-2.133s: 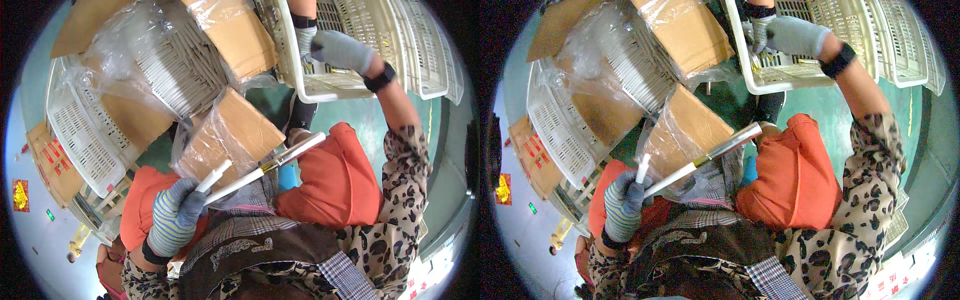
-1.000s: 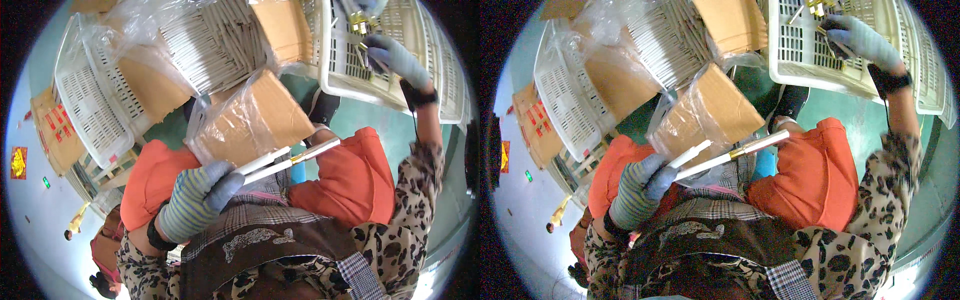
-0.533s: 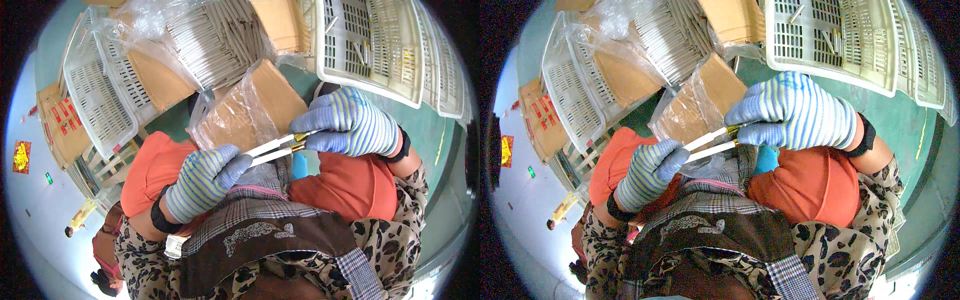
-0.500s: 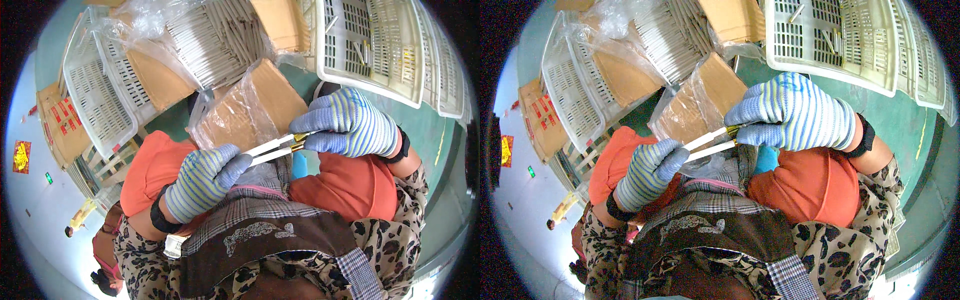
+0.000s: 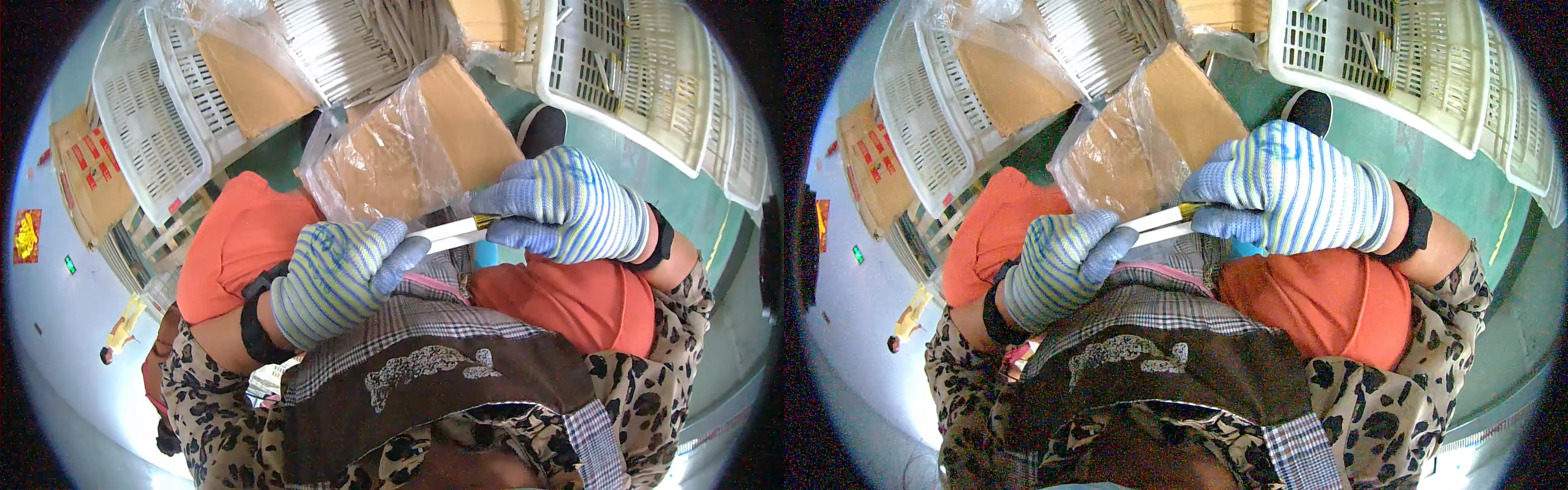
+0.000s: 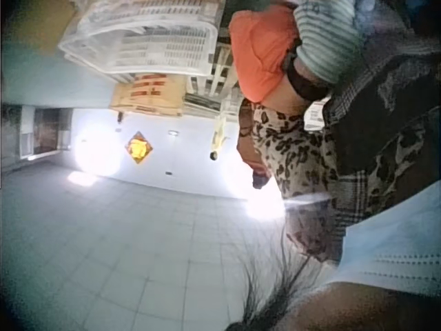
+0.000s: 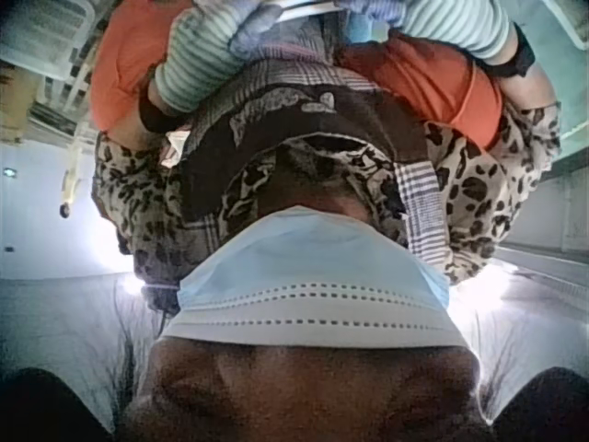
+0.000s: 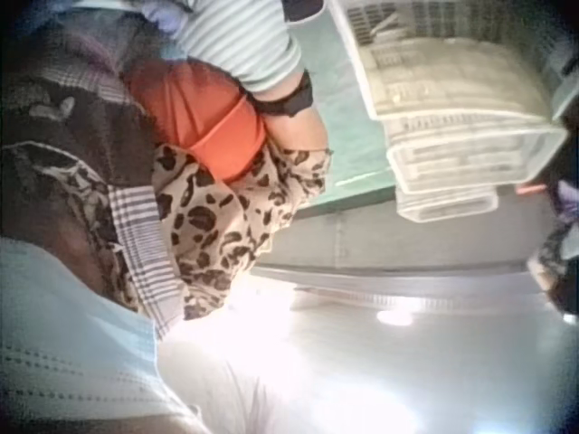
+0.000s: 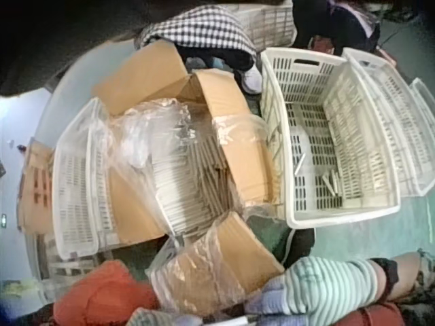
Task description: Attaching metal mouthpieces to white tube bodies and organizing the assembled parts into plastic bins.
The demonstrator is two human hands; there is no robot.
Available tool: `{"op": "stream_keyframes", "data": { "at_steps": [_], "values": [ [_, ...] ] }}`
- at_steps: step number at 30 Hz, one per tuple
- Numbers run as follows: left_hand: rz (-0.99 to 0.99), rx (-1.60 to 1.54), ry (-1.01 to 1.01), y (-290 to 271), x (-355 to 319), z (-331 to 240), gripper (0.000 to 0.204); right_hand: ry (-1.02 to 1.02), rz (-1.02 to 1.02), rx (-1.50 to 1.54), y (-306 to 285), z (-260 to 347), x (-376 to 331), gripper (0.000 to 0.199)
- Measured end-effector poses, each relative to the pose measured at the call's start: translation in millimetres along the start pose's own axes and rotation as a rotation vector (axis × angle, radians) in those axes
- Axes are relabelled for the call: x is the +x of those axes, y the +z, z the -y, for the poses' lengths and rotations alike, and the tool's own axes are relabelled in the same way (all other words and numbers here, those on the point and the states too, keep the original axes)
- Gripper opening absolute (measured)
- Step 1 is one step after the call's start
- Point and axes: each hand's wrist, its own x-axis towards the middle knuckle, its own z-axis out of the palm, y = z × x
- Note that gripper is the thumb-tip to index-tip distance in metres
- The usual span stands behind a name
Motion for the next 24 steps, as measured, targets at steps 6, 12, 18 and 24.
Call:
{"op": "stream_keyframes", "data": {
  "at_steps": [6,12,18,24],
  "values": [
    [-0.029,0.023,-0.086,-1.2,1.2,-1.5,0.023,0.021,-0.112,0.009,3.6,9.3,8.7,0.015],
    [-0.137,-0.187,-0.103,-17.2,18.3,-3.1,0.022,0.205,-0.362,-0.068,-31.1,33.8,6.0,0.028],
    [-0.032,-0.784,-0.453,-20.8,26.0,22.5,0.035,0.362,-0.734,0.294,-60.9,5.8,-8.8,0.039],
    [0.001,-0.690,-0.151,-11.0,41.5,18.7,0.033,0.406,-0.853,0.691,-45.7,34.5,18.0,0.039]
  ]
}}
